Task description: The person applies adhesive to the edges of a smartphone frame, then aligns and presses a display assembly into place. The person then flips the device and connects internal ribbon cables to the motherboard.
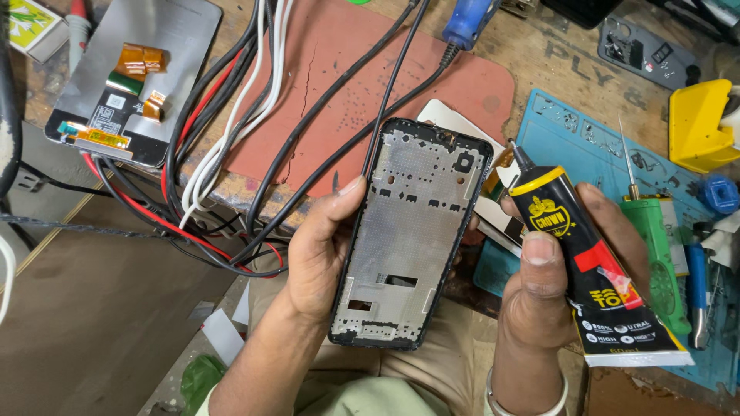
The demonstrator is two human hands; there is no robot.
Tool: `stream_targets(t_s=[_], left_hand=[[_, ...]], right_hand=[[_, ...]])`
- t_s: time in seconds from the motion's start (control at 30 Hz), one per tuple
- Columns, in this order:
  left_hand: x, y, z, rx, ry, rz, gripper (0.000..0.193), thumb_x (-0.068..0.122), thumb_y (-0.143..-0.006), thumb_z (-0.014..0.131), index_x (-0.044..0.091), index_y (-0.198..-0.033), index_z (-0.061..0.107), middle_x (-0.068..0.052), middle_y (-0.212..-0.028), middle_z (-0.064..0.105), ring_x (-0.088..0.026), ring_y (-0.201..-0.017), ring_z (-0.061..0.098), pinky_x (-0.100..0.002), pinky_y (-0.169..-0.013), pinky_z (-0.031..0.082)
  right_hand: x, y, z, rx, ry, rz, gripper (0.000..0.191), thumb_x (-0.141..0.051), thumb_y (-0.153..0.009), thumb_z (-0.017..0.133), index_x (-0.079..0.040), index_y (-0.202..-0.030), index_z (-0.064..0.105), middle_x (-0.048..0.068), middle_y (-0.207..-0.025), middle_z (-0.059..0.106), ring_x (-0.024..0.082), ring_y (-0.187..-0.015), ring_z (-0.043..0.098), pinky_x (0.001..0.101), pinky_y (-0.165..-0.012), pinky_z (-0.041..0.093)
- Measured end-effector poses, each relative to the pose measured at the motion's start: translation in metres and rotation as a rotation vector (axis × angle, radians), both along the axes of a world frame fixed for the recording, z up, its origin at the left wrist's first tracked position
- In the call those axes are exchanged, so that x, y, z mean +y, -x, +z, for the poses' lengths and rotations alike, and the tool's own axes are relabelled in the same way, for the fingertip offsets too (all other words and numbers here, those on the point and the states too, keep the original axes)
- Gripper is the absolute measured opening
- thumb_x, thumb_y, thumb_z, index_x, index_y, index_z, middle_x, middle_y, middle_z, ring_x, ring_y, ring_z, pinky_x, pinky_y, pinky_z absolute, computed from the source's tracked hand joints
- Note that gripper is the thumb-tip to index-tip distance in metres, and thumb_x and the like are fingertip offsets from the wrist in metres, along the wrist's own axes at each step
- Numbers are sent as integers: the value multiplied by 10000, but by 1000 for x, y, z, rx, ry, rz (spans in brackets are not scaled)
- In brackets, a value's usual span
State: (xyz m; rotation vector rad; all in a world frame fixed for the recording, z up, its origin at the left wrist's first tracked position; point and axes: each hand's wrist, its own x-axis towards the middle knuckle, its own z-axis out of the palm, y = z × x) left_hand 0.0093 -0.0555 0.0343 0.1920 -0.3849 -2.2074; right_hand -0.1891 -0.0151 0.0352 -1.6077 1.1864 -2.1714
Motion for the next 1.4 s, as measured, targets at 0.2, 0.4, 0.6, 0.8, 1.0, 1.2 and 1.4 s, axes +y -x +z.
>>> stream_targets(t_s=[0.2, 0.4, 0.6, 0.8, 1.0, 1.2, 1.4], left_hand=[[-4, -2, 5, 259, -32, -120, 759, 489, -1117, 386, -117, -1573, 419, -341, -1380, 611, -409, -1191, 666, -513, -1035, 548], [-2, -8, 4, 262, -43, -143, 789, 484, -1111, 367, -135, -1600, 379, -348, -1397, 594, -401, -1229, 649, -485, -1070, 536], [-4, -7, -14, 29, -141, 22, 603, 395, -1082, 478, -97, -1428, 527, -233, -1310, 652, -308, -1148, 673, -447, -1040, 539], [3, -6, -13, -73, -56, 12, 592, 378, -1053, 484, -93, -1402, 567, -210, -1282, 670, -270, -1139, 661, -413, -1030, 508], [2, -10, 8, -125, 274, 17, 698, 356, -1035, 442, -90, -1571, 413, -169, -1500, 548, -227, -1367, 523, -360, -1193, 372], [1, -11, 15, -123, 311, -11, 731, 349, -1023, 449, -75, -1612, 363, -161, -1542, 523, -203, -1399, 508, -340, -1221, 359], [1, -11, 14, -122, 317, -17, 730, 345, -1031, 451, -81, -1618, 365, -179, -1525, 534, -216, -1374, 523, -351, -1203, 374]], right_hand=[[8, 7, -4, -109, -19, 53, 519, -160, -1027, 861, -55, -1421, 541, 125, -1146, 650, 243, -914, 690, 393, -840, 663], [26, 24, -10, -643, -54, 181, 436, -167, -964, 837, 21, -1225, 542, 173, -977, 675, 265, -787, 627, 418, -786, 564], [12, 0, 0, -354, -39, 27, 507, -277, -885, 853, -63, -1291, 636, 78, -996, 700, 218, -845, 661, 431, -875, 577], [18, -35, 58, 410, -214, -69, 413, -290, -1009, 738, 21, -1251, 615, 124, -1073, 666, 250, -1094, 659, 440, -1096, 497], [1, -48, 45, 83, -18, 75, 425, -192, -999, 784, 36, -1295, 580, 110, -1074, 641, 212, -978, 648, 465, -1162, 546], [1, -46, 53, -32, -14, 91, 330, -91, -933, 764, 6, -1182, 571, 114, -1049, 625, 247, -941, 700, 465, -1037, 588], [-2, -43, 59, -16, -65, 132, 338, -10, -952, 786, -4, -1201, 557, 133, -1071, 647, 313, -1011, 726, 466, -1030, 618]])
